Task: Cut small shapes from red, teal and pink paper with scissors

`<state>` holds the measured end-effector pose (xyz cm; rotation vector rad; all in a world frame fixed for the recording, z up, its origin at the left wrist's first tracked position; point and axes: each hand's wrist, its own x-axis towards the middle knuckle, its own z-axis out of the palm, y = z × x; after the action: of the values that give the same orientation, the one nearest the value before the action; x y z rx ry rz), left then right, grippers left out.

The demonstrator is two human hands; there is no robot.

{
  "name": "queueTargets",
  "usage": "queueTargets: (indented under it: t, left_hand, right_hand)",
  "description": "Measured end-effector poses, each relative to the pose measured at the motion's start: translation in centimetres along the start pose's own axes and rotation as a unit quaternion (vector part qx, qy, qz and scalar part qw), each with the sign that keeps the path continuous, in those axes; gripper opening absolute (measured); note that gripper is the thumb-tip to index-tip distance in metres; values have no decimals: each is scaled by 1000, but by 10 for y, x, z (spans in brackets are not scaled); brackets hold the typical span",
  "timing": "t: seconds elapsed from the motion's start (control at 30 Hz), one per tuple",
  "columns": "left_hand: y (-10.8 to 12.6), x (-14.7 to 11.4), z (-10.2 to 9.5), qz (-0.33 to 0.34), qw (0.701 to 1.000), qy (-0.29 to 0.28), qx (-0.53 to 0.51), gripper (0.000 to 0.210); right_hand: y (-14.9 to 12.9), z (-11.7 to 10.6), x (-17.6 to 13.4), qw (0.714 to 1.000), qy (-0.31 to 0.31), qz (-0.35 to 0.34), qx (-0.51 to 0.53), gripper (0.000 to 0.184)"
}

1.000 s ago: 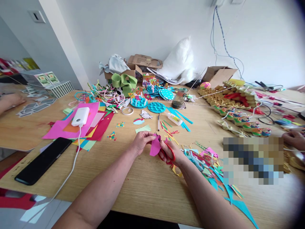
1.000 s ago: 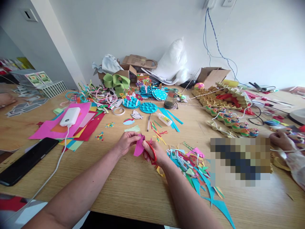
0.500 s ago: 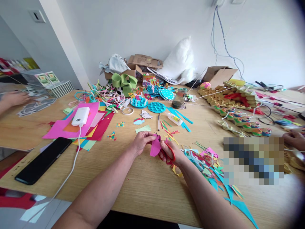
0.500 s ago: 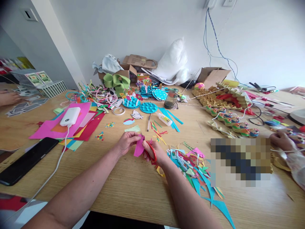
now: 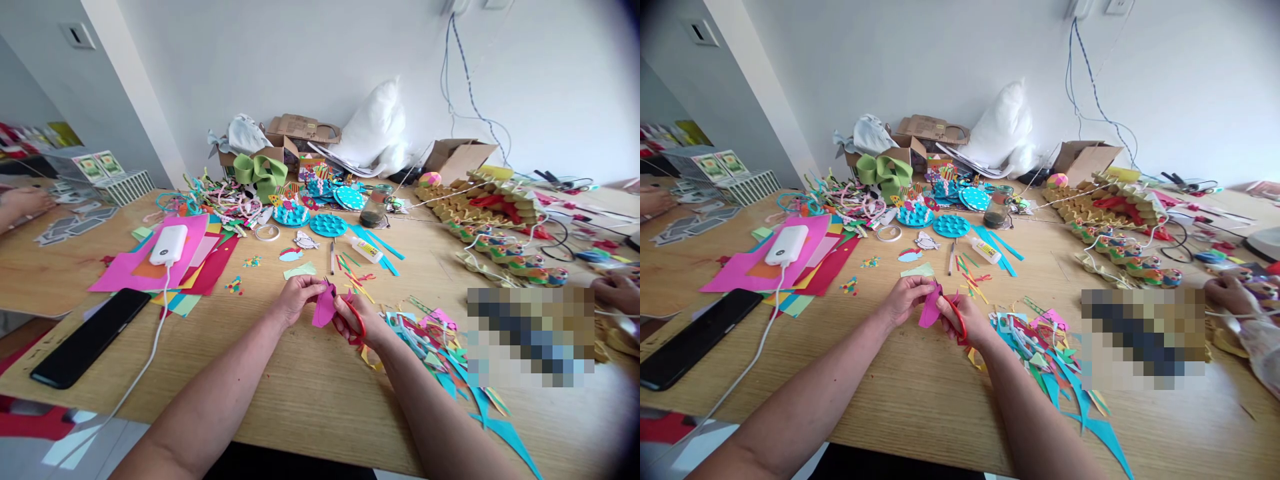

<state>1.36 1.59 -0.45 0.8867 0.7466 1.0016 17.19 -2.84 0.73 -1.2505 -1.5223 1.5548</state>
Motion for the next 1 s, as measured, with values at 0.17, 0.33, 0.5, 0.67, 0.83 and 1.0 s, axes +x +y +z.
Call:
queueTargets:
  t: [0.17, 0.33, 0.5, 0.67, 0.83, 1.0]
  left_hand:
    - [0, 0, -1, -2, 1000, -17, 13, 23]
    - [0, 0, -2, -6, 1000, -19, 17, 22]
    - [1, -1, -1, -7, 1000, -15, 21, 23]
    - [1, -1, -1, -12, 1000, -14, 17, 24]
    - [0, -1, -2, -15, 1000, -9, 18, 24]
    - [-1, 0, -2, -11, 1000, -12, 19, 24]
  right_hand:
    - [-1, -3, -1, 999, -27, -16, -14, 60]
    - [1, -4, -1, 998, -52, -34, -4, 61]
    - [4, -5, 0, 999, -45, -25, 1, 61]
    - [3, -5, 0, 999, -49, -21, 11, 61]
    - [2, -4, -1, 999, -45, -16, 8, 62]
    - [5, -5, 0, 999, -36, -6, 8, 61]
